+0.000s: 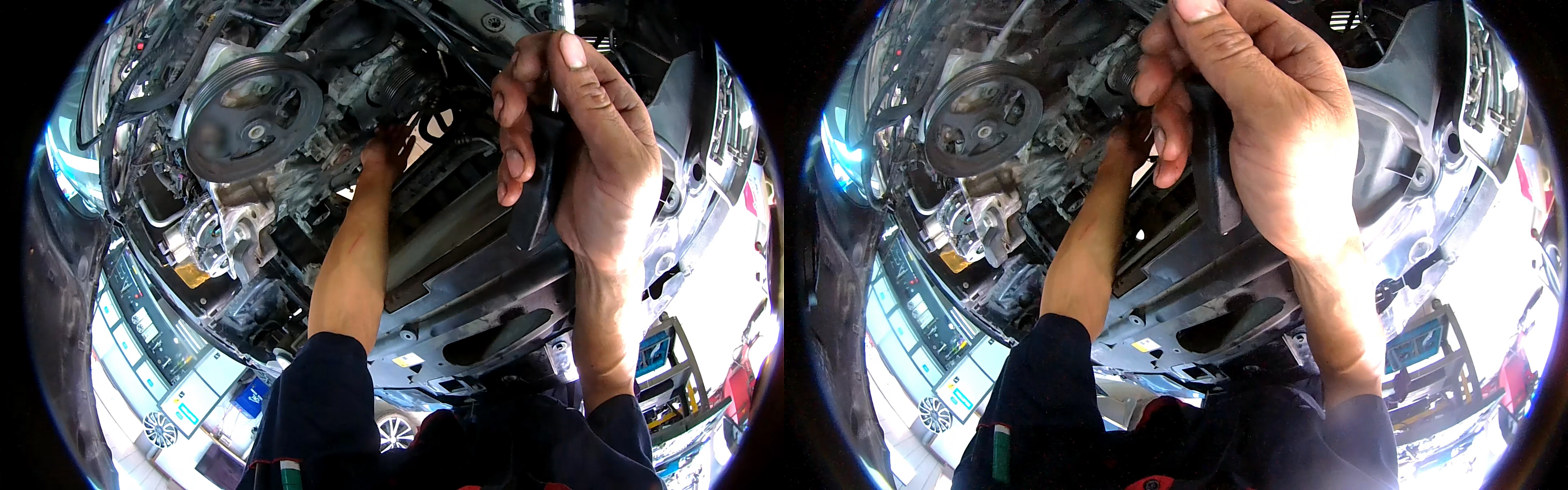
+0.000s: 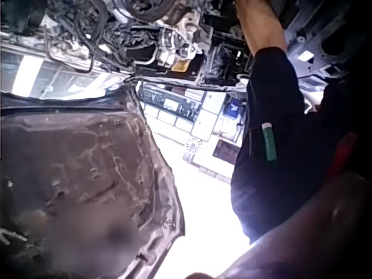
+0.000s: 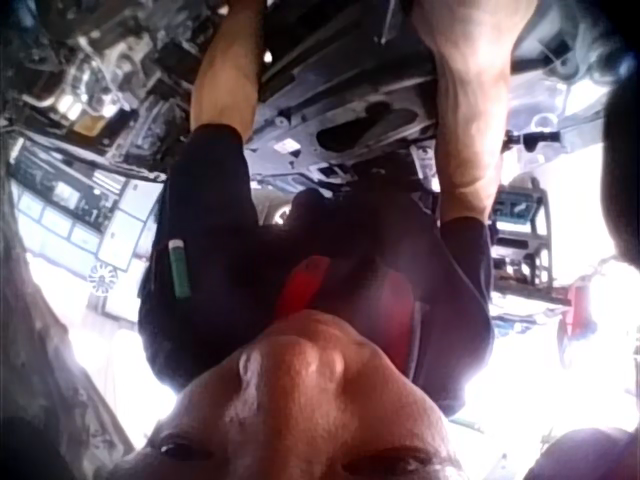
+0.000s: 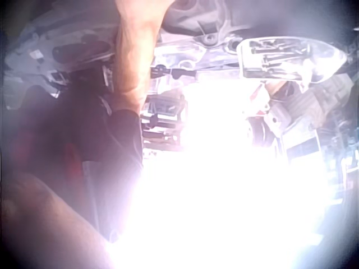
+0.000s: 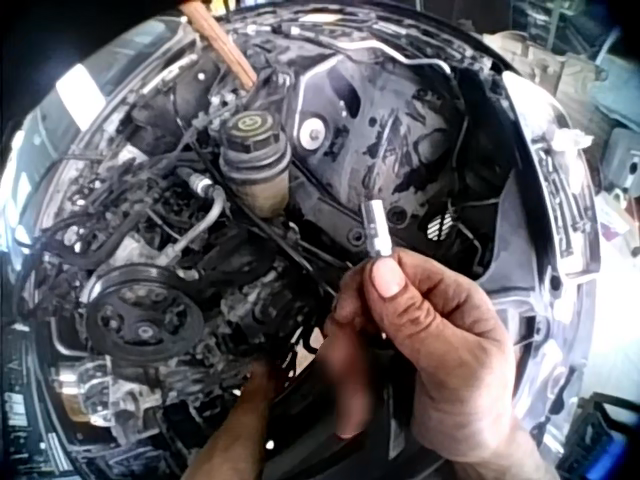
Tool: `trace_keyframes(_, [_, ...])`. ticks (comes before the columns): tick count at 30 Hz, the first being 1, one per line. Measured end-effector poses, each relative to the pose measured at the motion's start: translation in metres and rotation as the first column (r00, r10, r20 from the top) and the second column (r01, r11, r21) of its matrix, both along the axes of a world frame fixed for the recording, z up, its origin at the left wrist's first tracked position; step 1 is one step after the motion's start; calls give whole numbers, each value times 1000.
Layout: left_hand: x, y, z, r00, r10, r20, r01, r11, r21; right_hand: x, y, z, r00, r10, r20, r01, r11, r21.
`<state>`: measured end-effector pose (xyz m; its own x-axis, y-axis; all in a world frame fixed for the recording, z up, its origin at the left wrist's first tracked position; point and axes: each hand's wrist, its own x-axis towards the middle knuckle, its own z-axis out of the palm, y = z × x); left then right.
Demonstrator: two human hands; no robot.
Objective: The person works under the hood of a car, using a wrench to tighten bolts on the engine. He repeatedly reaches into the engine bay, adjusts components, and places tools on the hood. The task involves mechanical repair actions focused on securing engine parts.
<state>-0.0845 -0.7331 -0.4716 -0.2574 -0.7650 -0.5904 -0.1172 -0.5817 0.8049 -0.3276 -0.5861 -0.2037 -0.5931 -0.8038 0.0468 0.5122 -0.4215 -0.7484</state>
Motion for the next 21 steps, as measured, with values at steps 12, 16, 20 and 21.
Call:
trace_keyframes(12, [-4, 5, 18, 913, 403, -64, -351, 857, 377, 0, -2, -2, 1000, 1, 5, -1, 1000, -24])
trace_keyframes(16, [-23, 12, 50, 963, 189, 194, -240, 928, 287, 0, -4, -1, 1000, 4, 8, -3, 1000, -31])
trace_keyframes(20, [-42, 24, 164, 907, -393, 150, 347, 901, 262, -1, -7, 3, 1000, 24, 20, -23, 999, -43])
trace_keyframes(21, [-47, 30, 199, 844, -509, 166, 503, 860, 81, -2, -8, 4, 999, 31, 20, -30, 998, -48])
